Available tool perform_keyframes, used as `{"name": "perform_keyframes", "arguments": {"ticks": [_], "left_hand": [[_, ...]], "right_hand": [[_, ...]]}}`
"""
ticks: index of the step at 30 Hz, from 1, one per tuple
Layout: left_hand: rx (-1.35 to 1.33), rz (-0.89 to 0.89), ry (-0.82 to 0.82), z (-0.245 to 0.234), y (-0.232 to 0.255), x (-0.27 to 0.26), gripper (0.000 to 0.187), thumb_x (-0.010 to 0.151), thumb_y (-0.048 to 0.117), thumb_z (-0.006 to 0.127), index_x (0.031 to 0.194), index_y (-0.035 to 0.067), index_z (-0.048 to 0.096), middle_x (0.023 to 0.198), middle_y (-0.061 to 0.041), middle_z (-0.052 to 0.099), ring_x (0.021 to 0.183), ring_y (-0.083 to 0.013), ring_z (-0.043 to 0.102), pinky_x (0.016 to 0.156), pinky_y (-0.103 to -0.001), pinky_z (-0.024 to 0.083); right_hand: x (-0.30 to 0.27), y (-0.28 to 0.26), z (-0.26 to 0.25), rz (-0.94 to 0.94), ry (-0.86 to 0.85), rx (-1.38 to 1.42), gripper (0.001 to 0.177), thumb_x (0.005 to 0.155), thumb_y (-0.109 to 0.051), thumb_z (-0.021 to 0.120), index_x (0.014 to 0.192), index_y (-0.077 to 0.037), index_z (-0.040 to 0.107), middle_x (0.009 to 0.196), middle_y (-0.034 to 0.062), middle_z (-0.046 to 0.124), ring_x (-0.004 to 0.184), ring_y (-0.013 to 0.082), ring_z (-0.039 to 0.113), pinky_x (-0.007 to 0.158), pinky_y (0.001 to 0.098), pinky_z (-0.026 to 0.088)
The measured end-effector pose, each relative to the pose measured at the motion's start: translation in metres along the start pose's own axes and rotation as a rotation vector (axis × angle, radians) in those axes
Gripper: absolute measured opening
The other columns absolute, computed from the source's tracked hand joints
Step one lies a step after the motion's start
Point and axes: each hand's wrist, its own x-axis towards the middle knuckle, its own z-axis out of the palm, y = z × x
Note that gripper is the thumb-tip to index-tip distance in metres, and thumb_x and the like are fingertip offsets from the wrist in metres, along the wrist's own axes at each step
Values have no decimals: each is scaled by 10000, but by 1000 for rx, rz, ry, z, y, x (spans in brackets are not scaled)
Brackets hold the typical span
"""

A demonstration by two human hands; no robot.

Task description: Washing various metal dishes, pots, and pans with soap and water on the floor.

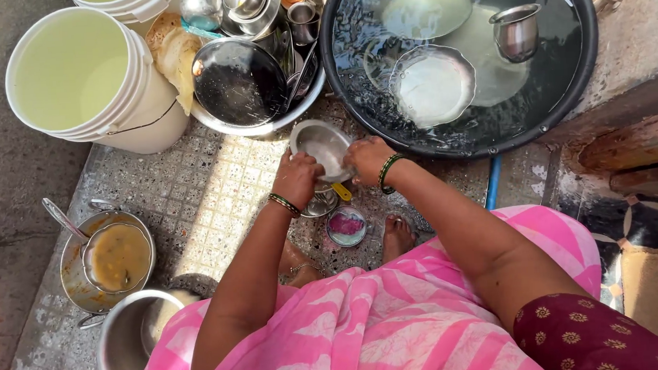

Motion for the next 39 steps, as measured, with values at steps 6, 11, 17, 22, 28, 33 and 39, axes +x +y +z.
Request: {"name": "perform_keyframes", "arguments": {"ticks": [6, 11, 17, 22, 28, 33, 39], "left_hand": [[-630, -288, 243, 9, -37, 2, 179, 794, 39, 756, 960, 101, 731, 1118, -54, 695, 1063, -230, 656, 988, -361, 547], [-661, -501, 214, 39, -48, 0, 295, 871, 142, 778, 1151, 102, 692, 1159, -118, 671, 1067, -264, 685, 957, -390, 549], [-635, -554, 32, 153, -78, -5, 763, 806, 297, 850, 1465, 138, 499, 1339, -229, 571, 1227, -381, 593, 1052, -448, 475], [-679, -556, 44, 166, -71, -8, 733, 815, 269, 824, 1462, 143, 503, 1374, -219, 570, 1239, -385, 585, 1054, -452, 465], [-772, -470, -25, 178, -69, -9, 556, 880, 265, 741, 1399, 157, 576, 1253, -142, 708, 1130, -320, 689, 989, -435, 528], [-545, -432, -161, 202, -58, -8, 366, 923, 297, 724, 1259, 158, 687, 1159, -146, 746, 1079, -316, 711, 965, -435, 548], [-298, -267, -95, 136, 0, 9, 498, 888, 245, 703, 1360, 143, 578, 1388, -172, 540, 1293, -368, 525, 1049, -500, 461]], "right_hand": [[11, 63, 15, 208, 144, 854, 338, 1021, -387, 659, 1228, -120, 645, 1214, 118, 686, 1161, 276, 682, 1016, 428, 538], [15, 42, 58, -1, 63, 300, 839, 807, -387, 861, 1484, -123, 442, 1467, 217, 457, 1363, 366, 448, 1140, 466, 387], [4, -21, 91, 288, -111, 101, 978, 804, -367, 812, 1594, -205, 258, 1597, 110, 345, 1464, 319, 381, 1187, 469, 360], [46, -9, 73, 249, 213, 38, 817, 875, -214, 745, 1570, -194, 317, 1639, 107, 313, 1512, 332, 296, 1202, 527, 279], [91, 42, 118, 284, 63, -113, 733, 837, -194, 741, 1493, -177, 415, 1583, 117, 373, 1494, 335, 316, 1175, 567, 249], [103, 77, 150, 334, 225, 173, 242, 1066, -320, 668, 1265, -181, 659, 1366, 75, 663, 1326, 298, 617, 1175, 489, 511], [79, 54, 37, 660, 495, 1816, 337, 1034, -358, 534, 1280, -131, 558, 1230, 24, 601, 941, 203, 647, 587, 364, 628]]}}
